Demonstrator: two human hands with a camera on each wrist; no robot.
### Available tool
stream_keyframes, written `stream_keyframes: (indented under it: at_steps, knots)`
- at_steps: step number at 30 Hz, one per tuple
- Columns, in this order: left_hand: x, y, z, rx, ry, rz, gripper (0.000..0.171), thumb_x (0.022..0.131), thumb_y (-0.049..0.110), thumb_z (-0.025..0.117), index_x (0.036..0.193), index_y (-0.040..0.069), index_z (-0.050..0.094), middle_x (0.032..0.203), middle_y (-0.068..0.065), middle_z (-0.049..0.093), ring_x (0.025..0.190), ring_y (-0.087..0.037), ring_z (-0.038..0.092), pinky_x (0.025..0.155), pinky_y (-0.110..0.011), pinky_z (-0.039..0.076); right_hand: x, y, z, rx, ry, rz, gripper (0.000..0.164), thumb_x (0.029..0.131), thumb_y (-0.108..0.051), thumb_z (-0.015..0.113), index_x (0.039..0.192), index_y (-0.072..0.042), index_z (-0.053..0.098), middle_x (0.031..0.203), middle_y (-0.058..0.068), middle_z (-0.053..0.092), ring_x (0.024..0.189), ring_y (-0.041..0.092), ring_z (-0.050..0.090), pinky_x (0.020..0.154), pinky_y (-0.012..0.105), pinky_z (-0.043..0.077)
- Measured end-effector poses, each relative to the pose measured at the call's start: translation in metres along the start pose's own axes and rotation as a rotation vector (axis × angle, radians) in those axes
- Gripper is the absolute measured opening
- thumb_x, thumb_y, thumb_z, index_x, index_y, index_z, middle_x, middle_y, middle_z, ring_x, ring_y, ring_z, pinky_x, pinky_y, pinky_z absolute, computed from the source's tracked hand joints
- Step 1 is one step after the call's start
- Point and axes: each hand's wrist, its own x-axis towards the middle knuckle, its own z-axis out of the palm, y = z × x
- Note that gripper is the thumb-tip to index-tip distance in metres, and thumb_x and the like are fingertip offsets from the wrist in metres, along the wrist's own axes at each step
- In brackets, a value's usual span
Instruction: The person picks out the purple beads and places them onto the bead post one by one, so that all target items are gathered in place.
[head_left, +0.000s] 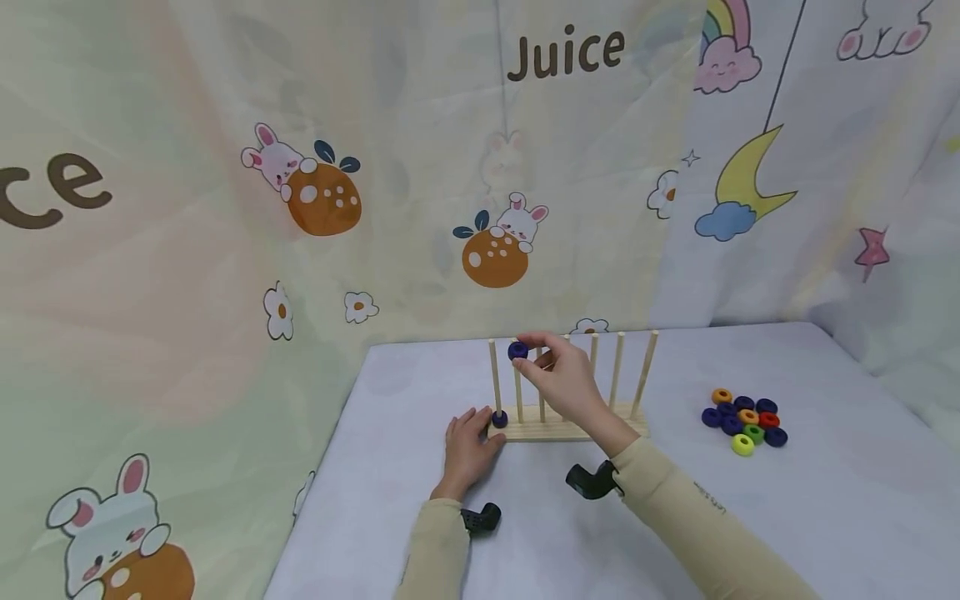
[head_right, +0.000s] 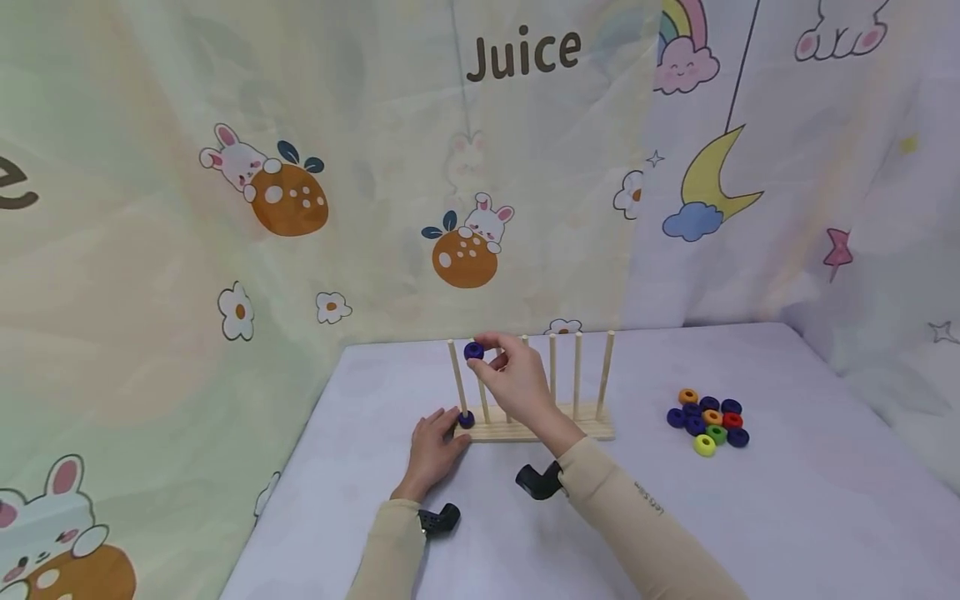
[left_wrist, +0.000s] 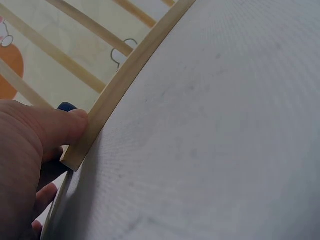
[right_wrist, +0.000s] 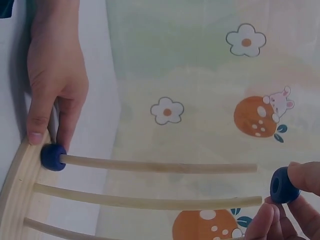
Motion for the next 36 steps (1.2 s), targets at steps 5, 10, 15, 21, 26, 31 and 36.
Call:
stream_keyframes:
  at_steps: [5, 10, 15, 21, 26, 31, 36]
  knots:
    - [0.001, 0.002, 0.003, -0.007, -0.003, -0.02, 0.054, 0.086, 0.027, 0.072, 0.133, 0.003, 0.059, 0.136, -0.009, 0.06, 0.134, -0.032, 0.045, 0.117, -0.052, 0.017, 0.003, -0.004, 0.0, 0.004, -0.003, -0.017, 0.031, 0.088, -0.013, 0.073, 0.118, -0.009, 0.067, 0.107, 0.007, 0.068, 0.069, 0.016, 0.063, 0.053, 0.025, 0.05]
    - [0.001, 0.004, 0.002, -0.005, -0.014, -0.035, 0.054, 0.086, 0.027, 0.072, 0.133, 0.004, 0.059, 0.136, -0.009, 0.059, 0.134, -0.032, 0.045, 0.117, -0.053, 0.017, 0.008, -0.008, 0.002, -0.005, -0.007, -0.023, 0.031, 0.089, -0.014, 0.071, 0.12, -0.01, 0.066, 0.11, 0.006, 0.068, 0.069, 0.016, 0.063, 0.054, 0.025, 0.05]
    - [0.001, 0.004, 0.002, -0.005, -0.022, -0.05, 0.054, 0.087, 0.028, 0.072, 0.134, 0.004, 0.059, 0.137, -0.007, 0.059, 0.135, -0.03, 0.044, 0.117, -0.052, 0.016, 0.012, -0.01, 0.004, -0.031, -0.014, -0.031, 0.034, 0.091, -0.014, 0.07, 0.124, -0.009, 0.066, 0.114, 0.006, 0.068, 0.071, 0.015, 0.063, 0.056, 0.025, 0.051]
    - [0.0, 0.006, 0.0, -0.011, -0.021, -0.05, 0.053, 0.087, 0.027, 0.072, 0.133, 0.004, 0.059, 0.137, -0.007, 0.059, 0.135, -0.03, 0.044, 0.117, -0.053, 0.016, 0.017, -0.008, 0.007, -0.043, -0.031, -0.015, 0.035, 0.091, -0.014, 0.069, 0.125, -0.009, 0.065, 0.117, 0.006, 0.067, 0.073, 0.015, 0.063, 0.059, 0.025, 0.053]
    - [0.0, 0.005, 0.0, -0.009, -0.02, -0.047, 0.053, 0.087, 0.026, 0.072, 0.133, 0.003, 0.06, 0.136, -0.007, 0.059, 0.135, -0.03, 0.044, 0.117, -0.053, 0.017, 0.021, -0.009, 0.01, -0.045, -0.026, 0.001, 0.034, 0.091, -0.013, 0.069, 0.125, -0.009, 0.065, 0.116, 0.006, 0.067, 0.071, 0.015, 0.062, 0.055, 0.024, 0.05]
    - [0.0, 0.004, 0.0, -0.013, -0.028, -0.055, 0.054, 0.087, 0.027, 0.071, 0.134, 0.004, 0.059, 0.137, -0.006, 0.059, 0.136, -0.029, 0.043, 0.117, -0.052, 0.016, 0.025, -0.011, 0.016, -0.035, -0.029, -0.001, 0.033, 0.09, -0.013, 0.071, 0.122, -0.01, 0.067, 0.114, 0.007, 0.069, 0.068, 0.014, 0.061, 0.053, 0.023, 0.048]
    - [0.0, 0.004, 0.001, -0.012, -0.025, -0.046, 0.053, 0.087, 0.028, 0.072, 0.133, 0.004, 0.059, 0.137, -0.006, 0.059, 0.135, -0.03, 0.044, 0.117, -0.053, 0.017, 0.026, -0.012, 0.021, -0.036, -0.029, -0.012, 0.034, 0.088, -0.009, 0.071, 0.122, -0.009, 0.067, 0.114, 0.008, 0.069, 0.069, 0.013, 0.061, 0.051, 0.023, 0.047]
